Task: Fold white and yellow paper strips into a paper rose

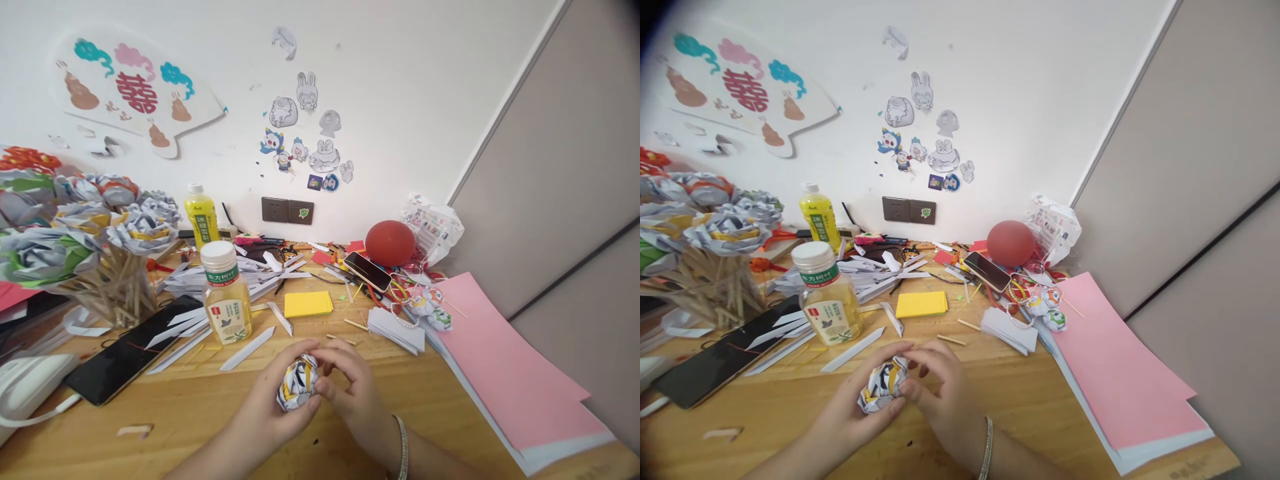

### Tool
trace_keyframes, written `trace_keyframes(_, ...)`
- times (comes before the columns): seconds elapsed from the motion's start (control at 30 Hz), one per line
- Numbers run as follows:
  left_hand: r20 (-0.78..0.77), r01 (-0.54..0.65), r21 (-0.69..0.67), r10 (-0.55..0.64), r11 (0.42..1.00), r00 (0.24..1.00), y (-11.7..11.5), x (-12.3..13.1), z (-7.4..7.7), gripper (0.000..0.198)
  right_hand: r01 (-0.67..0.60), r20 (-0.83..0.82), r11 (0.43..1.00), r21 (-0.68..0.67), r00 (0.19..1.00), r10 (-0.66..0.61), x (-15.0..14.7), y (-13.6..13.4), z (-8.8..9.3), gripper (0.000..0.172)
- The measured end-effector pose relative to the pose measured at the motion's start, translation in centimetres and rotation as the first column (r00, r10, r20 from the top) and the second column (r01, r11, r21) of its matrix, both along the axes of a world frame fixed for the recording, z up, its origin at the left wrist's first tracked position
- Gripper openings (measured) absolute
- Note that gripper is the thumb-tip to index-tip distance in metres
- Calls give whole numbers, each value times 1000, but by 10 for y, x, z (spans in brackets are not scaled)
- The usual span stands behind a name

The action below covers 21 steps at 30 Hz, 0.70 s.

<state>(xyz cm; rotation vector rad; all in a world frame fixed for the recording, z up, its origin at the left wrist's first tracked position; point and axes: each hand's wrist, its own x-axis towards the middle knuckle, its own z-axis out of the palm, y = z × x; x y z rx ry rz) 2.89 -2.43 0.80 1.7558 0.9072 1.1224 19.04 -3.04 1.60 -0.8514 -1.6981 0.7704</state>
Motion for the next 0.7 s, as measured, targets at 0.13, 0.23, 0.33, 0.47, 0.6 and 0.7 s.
trace_keyframes(0.13, 18, -9, -14, 10, 1000, 1000, -1, 3, 7, 36, 11, -39, 997, 75, 999, -9, 2, 1, 0, 26)
trace_keyframes(0.23, 26, 3, -33, -2, 999, 1000, -4, 6, 12, 28, 25, -63, 992, 127, 998, -17, 1, 1, -6, 24)
trace_keyframes(0.33, 59, -9, -42, 11, 999, 998, -7, 9, 15, 23, 76, -74, 983, 170, 995, -64, -3, 0, -9, 24)
trace_keyframes(0.47, 58, -23, -64, 26, 998, 998, -7, 7, 20, 27, 63, -33, 979, 192, 998, -57, -2, -2, -3, 24)
trace_keyframes(0.6, 42, -48, -75, 51, 996, 998, -7, 4, 20, 26, -1, 50, 975, 220, 999, -10, 2, -2, 2, 24)
trace_keyframes(0.7, 53, -73, -89, 77, 993, 996, -9, 6, 19, 22, 9, 31, 978, 207, 999, -15, 2, -1, -2, 24)
